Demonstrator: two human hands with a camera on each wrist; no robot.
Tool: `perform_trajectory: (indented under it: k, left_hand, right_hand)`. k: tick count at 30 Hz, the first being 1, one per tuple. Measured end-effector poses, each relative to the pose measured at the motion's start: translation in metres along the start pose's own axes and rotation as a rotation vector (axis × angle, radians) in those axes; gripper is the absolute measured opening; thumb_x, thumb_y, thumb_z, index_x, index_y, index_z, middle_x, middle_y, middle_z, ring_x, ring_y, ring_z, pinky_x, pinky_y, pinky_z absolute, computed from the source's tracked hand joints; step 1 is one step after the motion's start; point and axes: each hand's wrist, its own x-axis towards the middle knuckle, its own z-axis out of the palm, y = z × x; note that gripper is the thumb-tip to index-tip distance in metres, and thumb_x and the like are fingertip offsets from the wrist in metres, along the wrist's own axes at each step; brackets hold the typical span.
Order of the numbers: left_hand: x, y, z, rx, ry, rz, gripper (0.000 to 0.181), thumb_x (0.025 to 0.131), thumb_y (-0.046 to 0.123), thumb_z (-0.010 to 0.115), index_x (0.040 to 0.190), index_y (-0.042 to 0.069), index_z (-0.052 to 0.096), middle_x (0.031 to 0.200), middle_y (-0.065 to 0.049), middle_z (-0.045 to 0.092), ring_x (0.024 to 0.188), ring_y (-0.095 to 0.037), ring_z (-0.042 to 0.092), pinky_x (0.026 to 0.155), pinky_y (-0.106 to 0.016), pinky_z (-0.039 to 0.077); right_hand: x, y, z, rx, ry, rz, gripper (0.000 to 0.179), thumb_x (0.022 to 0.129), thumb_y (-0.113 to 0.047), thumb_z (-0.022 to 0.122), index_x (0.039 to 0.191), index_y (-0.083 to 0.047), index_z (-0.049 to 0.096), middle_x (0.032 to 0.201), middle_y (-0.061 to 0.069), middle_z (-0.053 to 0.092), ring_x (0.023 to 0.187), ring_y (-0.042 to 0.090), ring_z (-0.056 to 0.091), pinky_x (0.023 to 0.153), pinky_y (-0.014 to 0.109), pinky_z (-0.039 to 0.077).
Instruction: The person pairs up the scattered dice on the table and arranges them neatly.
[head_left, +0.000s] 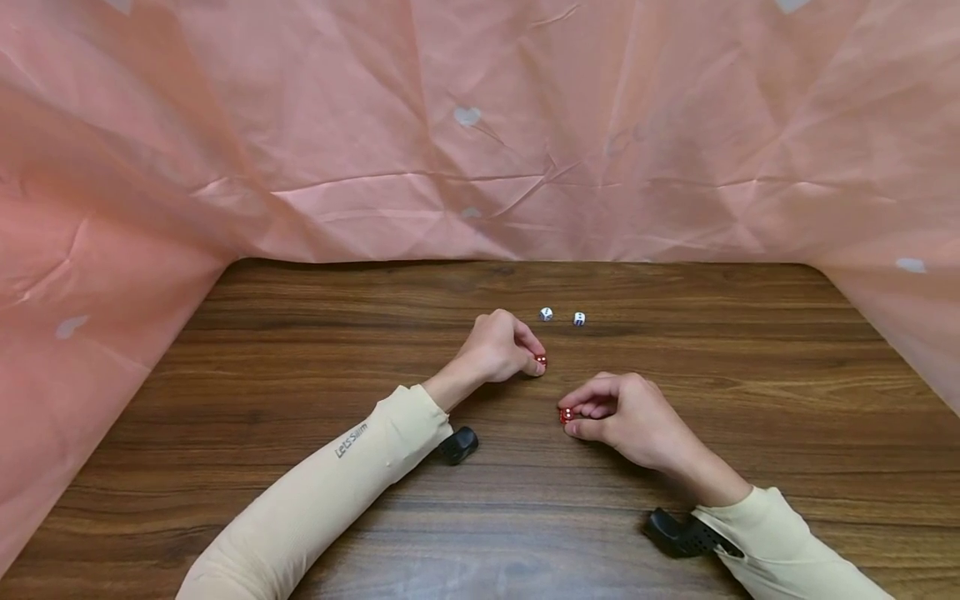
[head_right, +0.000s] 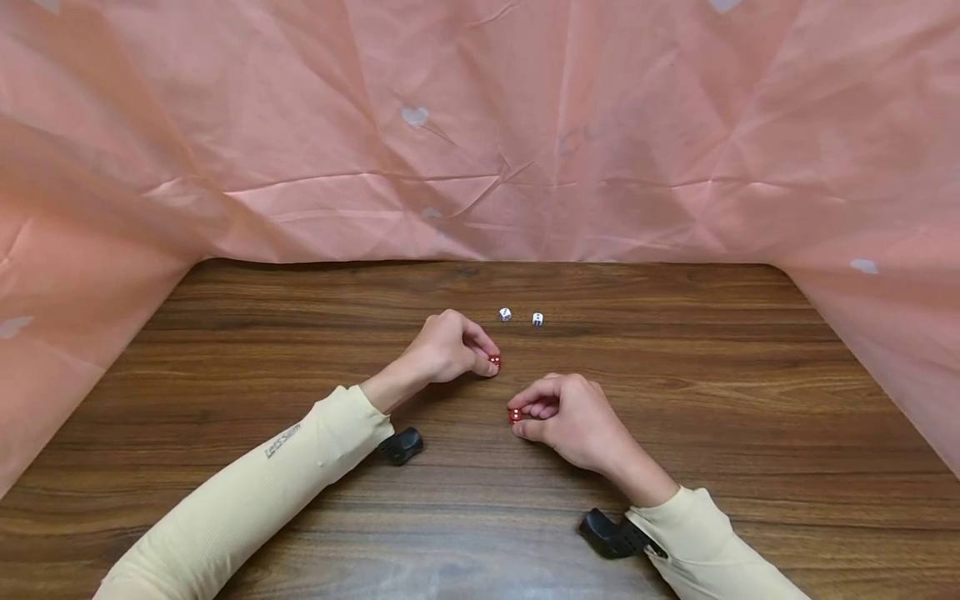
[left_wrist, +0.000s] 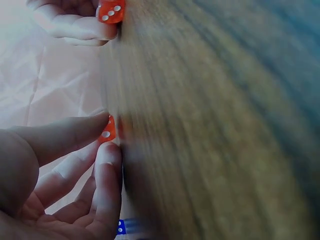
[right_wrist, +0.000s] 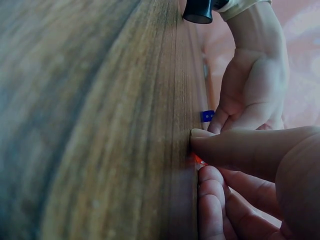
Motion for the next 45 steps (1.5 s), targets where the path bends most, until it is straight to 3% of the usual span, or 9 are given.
perform_trajectory:
  k: [7,17,24,35,45]
  left_hand:
    - [-0.007,-0.006,-0.005,-0.037,-0.033,0.006,0.012,0.078,0.021,0.094,0.086,0.023,0.086,0.078,0.01,0.08,0.089,-0.005,0.065,0.088,-0.026,0.051]
    - [-0.02,-0.006,-0.004,-0.061,-0.095,0.042,0.013,0.078,0.019,0.094,0.087,0.023,0.086,0.077,0.01,0.08,0.076,0.0,0.066,0.078,-0.021,0.05]
    - [-0.025,-0.002,-0.001,-0.049,-0.138,0.06,0.014,0.077,0.02,0.095,0.087,0.022,0.085,0.078,0.01,0.08,0.075,0.001,0.067,0.077,-0.021,0.05]
    - [-0.034,-0.005,0.002,-0.059,-0.155,0.08,0.017,0.074,0.02,0.097,0.087,0.022,0.086,0.078,0.01,0.08,0.072,0.002,0.067,0.075,-0.019,0.05]
    - [-0.041,-0.006,0.006,-0.127,-0.183,0.092,0.018,0.073,0.014,0.097,0.087,0.016,0.085,0.077,0.005,0.08,0.069,0.001,0.068,0.068,-0.017,0.05]
  right_hand:
    - [0.0,-0.001,-0.002,-0.009,-0.005,-0.001,0.02,0.083,-0.02,0.091,0.102,-0.019,0.084,0.092,-0.005,0.076,0.081,0.003,0.069,0.074,0.018,0.054]
    - [-0.002,-0.001,-0.002,-0.004,-0.003,-0.009,0.02,0.083,-0.02,0.091,0.102,-0.019,0.084,0.094,-0.004,0.076,0.082,0.001,0.069,0.075,0.017,0.054]
    - [-0.003,-0.002,-0.003,0.003,-0.008,-0.001,0.022,0.083,-0.021,0.091,0.104,-0.017,0.084,0.094,-0.004,0.077,0.083,0.003,0.07,0.074,0.017,0.054]
    - [-0.002,0.0,-0.002,-0.012,-0.001,0.003,0.02,0.083,-0.02,0.09,0.102,-0.019,0.084,0.093,-0.005,0.075,0.082,0.003,0.069,0.075,0.018,0.054]
    - [-0.002,-0.001,0.0,-0.007,-0.001,0.001,0.022,0.083,-0.022,0.091,0.103,-0.018,0.084,0.092,-0.004,0.075,0.081,0.003,0.068,0.073,0.018,0.054]
